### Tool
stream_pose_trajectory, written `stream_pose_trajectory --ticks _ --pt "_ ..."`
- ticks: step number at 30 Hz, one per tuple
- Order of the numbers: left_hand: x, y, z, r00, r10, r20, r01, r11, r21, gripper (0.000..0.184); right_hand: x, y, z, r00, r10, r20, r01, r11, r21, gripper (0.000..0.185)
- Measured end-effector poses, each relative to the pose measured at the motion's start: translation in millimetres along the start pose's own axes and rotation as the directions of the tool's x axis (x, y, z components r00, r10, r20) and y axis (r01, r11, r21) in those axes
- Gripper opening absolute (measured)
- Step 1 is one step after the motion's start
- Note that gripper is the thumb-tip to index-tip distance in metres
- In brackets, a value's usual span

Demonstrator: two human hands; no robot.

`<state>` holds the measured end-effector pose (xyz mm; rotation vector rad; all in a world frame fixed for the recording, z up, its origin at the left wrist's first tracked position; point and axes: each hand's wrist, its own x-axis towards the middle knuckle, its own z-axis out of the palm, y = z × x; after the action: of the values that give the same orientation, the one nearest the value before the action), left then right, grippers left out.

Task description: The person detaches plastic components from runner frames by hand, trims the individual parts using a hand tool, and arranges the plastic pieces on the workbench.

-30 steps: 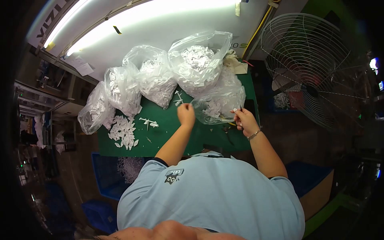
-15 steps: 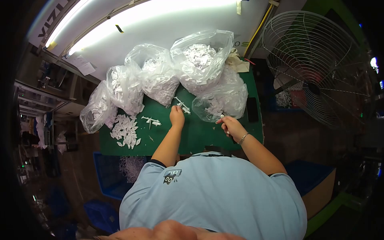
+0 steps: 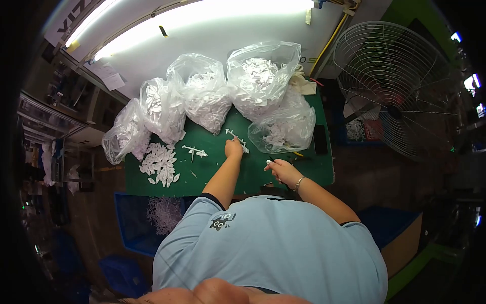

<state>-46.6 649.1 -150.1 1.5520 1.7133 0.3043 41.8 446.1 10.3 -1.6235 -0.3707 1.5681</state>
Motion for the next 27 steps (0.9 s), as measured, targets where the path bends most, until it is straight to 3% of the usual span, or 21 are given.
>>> stream_pose_trajectory --ticks 2,5,6,8,9,10,13,15,19,21,22,24,26,27 --pt "3 -9 6 0.999 0.036 -0.013 -0.036 0.999 -0.005 0.039 -6 8 -10 0.999 0.003 -0.048 -0.004 1.0 -0.014 0.029" --pt "-6 -16 -3 0.998 0.012 0.065 0.021 0.879 -0.477 0.035 -10 22 -23 0.994 0.025 -0.108 -0.021 0.999 0.038 0.031" --pt "-9 -22 -8 0.999 -0.006 0.051 0.03 0.877 -0.479 0.035 -10 25 -23 0.996 0.032 -0.088 -0.029 0.999 0.027 0.031" --pt "-12 -33 -20 0.992 0.085 0.088 0.003 0.703 -0.711 0.029 -4 28 -20 0.989 0.029 -0.146 -0.03 1.0 -0.008 0.032" --pt "-26 -27 -38 0.983 0.086 0.161 0.082 0.577 -0.813 0.024 1 32 -16 0.989 0.028 -0.143 -0.032 0.999 -0.025 0.031" --pt "-40 -25 -58 0.962 0.114 0.248 0.159 0.506 -0.848 0.021 8 34 -9 0.993 0.03 -0.118 -0.034 0.999 -0.035 0.031" --pt "-70 -23 -103 0.946 0.133 0.297 0.229 0.375 -0.898 0.018 23 34 17 0.997 0.028 -0.073 -0.039 0.987 -0.157 0.031" --pt "-86 -25 -131 0.909 0.245 0.338 0.289 0.216 -0.933 0.015 33 31 45 0.999 -0.044 -0.026 0.034 0.956 -0.29 0.029" --pt "-121 -24 -193 0.866 0.347 0.36 0.361 0.063 -0.93 0.018 52 31 94 0.974 -0.167 0.152 0.218 0.871 -0.44 0.027" --pt "-132 -33 -218 0.835 0.407 0.369 0.38 0.059 -0.923 0.02 50 25 125 0.873 -0.399 0.282 0.484 0.785 -0.388 0.027" --pt "-137 -38 -228 0.797 0.47 0.381 0.403 0.058 -0.914 0.022 48 23 140 0.874 -0.392 0.287 0.481 0.785 -0.391 0.027" --pt "-146 -45 -244 0.829 0.412 0.379 0.388 0.067 -0.919 0.024 38 15 170 0.836 -0.425 0.349 0.52 0.815 -0.255 0.022" --pt "-155 -53 -262 0.875 0.379 0.301 0.266 0.145 -0.953 0.024 23 9 196 0.792 -0.496 0.356 0.59 0.771 -0.239 0.018" --pt "-157 -59 -266 0.895 0.368 0.252 0.231 0.102 -0.968 0.025 20 9 205 0.765 -0.533 0.362 0.63 0.737 -0.245 0.017"
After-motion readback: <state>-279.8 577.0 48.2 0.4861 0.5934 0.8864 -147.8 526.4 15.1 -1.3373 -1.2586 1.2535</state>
